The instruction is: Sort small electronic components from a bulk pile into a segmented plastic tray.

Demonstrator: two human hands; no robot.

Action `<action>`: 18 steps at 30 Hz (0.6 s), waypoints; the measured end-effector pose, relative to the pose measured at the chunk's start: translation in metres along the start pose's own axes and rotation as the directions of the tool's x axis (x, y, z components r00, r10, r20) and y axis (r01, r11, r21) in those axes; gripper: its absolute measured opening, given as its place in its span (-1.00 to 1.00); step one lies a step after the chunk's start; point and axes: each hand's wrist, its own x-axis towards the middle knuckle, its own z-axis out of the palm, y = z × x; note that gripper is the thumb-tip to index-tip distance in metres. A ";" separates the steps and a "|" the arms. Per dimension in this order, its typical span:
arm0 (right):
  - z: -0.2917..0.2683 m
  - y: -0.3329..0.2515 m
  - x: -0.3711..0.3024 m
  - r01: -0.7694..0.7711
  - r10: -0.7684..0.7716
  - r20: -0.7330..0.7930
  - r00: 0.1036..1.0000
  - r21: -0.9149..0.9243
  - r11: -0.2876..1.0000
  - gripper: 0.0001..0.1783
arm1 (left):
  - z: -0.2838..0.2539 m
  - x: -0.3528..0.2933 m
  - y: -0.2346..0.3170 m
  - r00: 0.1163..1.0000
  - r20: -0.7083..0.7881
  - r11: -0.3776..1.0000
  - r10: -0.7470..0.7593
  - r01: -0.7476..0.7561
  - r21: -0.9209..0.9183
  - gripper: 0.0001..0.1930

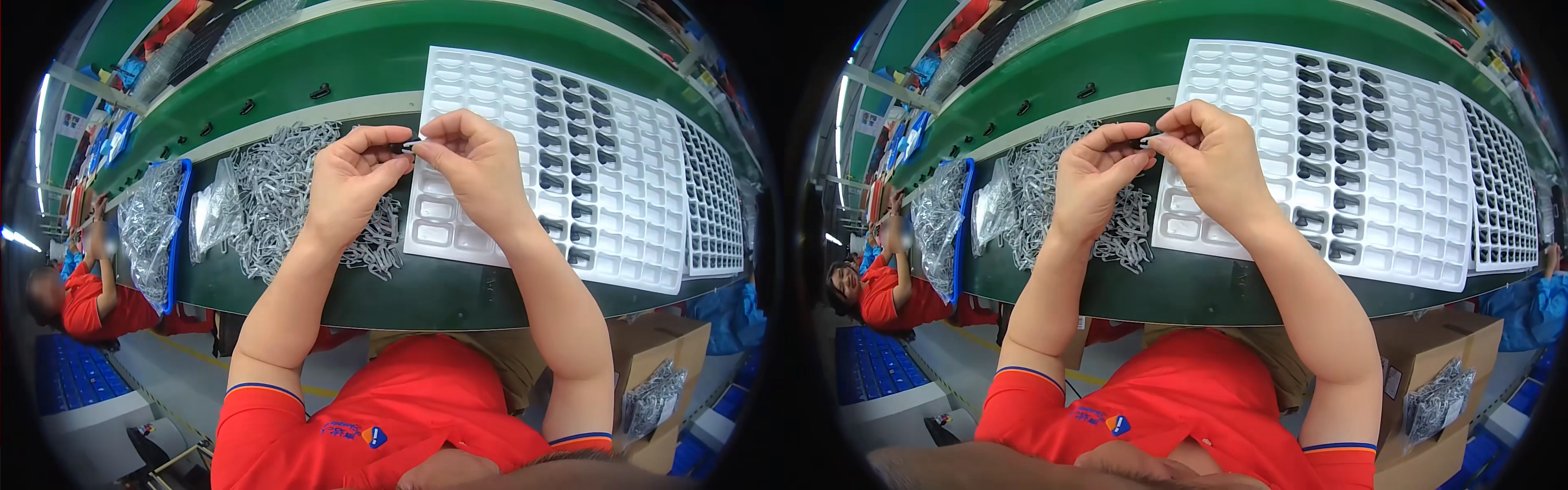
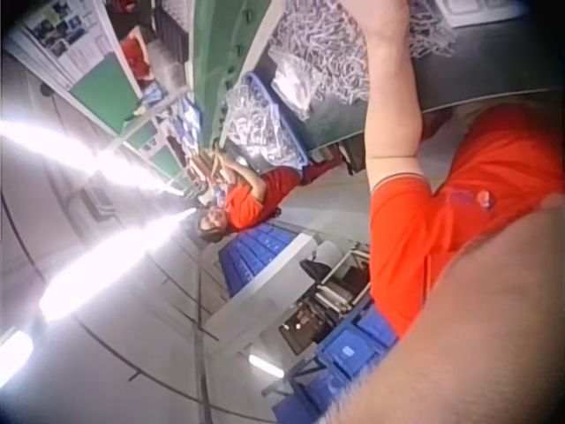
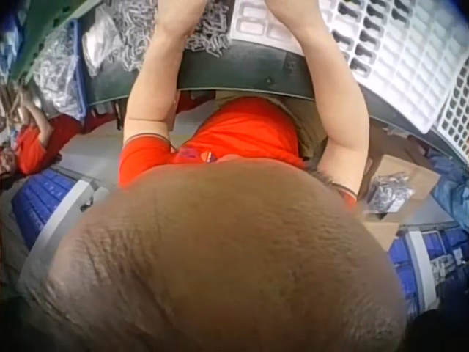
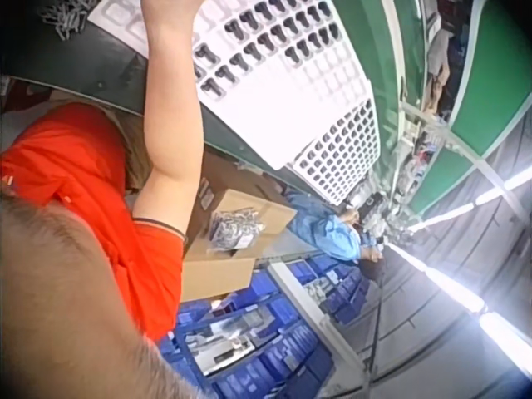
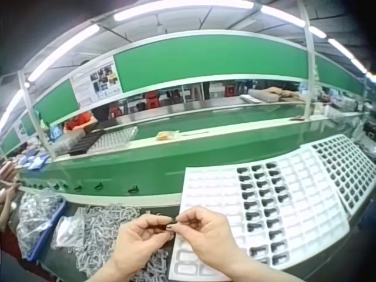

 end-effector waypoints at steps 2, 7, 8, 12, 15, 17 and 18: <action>0.000 0.001 0.000 0.008 -0.007 0.014 1.000 -0.003 1.000 -0.93 | 0.000 0.000 0.001 1.000 0.012 1.000 0.001 -0.002 0.026 -0.68; 0.000 0.005 0.001 0.024 -0.023 0.031 0.999 -0.030 0.999 -0.93 | 0.000 0.000 -0.002 0.999 0.024 0.997 0.040 -0.042 0.072 -0.70; 0.000 0.005 0.001 0.027 -0.026 0.027 0.999 -0.040 0.999 -0.93 | 0.000 -0.001 -0.002 0.999 0.025 0.997 0.038 -0.040 0.070 -0.70; 0.001 -0.002 0.001 -0.032 0.037 0.060 0.998 -0.075 0.997 -0.93 | 0.001 -0.002 -0.001 0.998 0.040 0.995 0.046 -0.050 0.091 -0.73; -0.004 -0.004 0.003 -0.060 0.062 0.099 0.993 -0.022 0.998 -0.91 | -0.001 -0.003 0.003 0.999 0.029 0.993 0.030 -0.033 0.117 -0.75; -0.007 -0.001 0.006 -0.075 0.074 0.116 0.991 0.007 0.997 -0.90 | -0.001 -0.003 0.002 0.997 0.050 0.991 0.051 -0.057 0.120 -0.76; -0.010 0.004 0.008 -0.112 0.103 0.153 0.983 0.053 0.992 -0.89 | -0.001 -0.003 0.002 0.995 0.069 0.989 0.076 -0.084 0.122 -0.78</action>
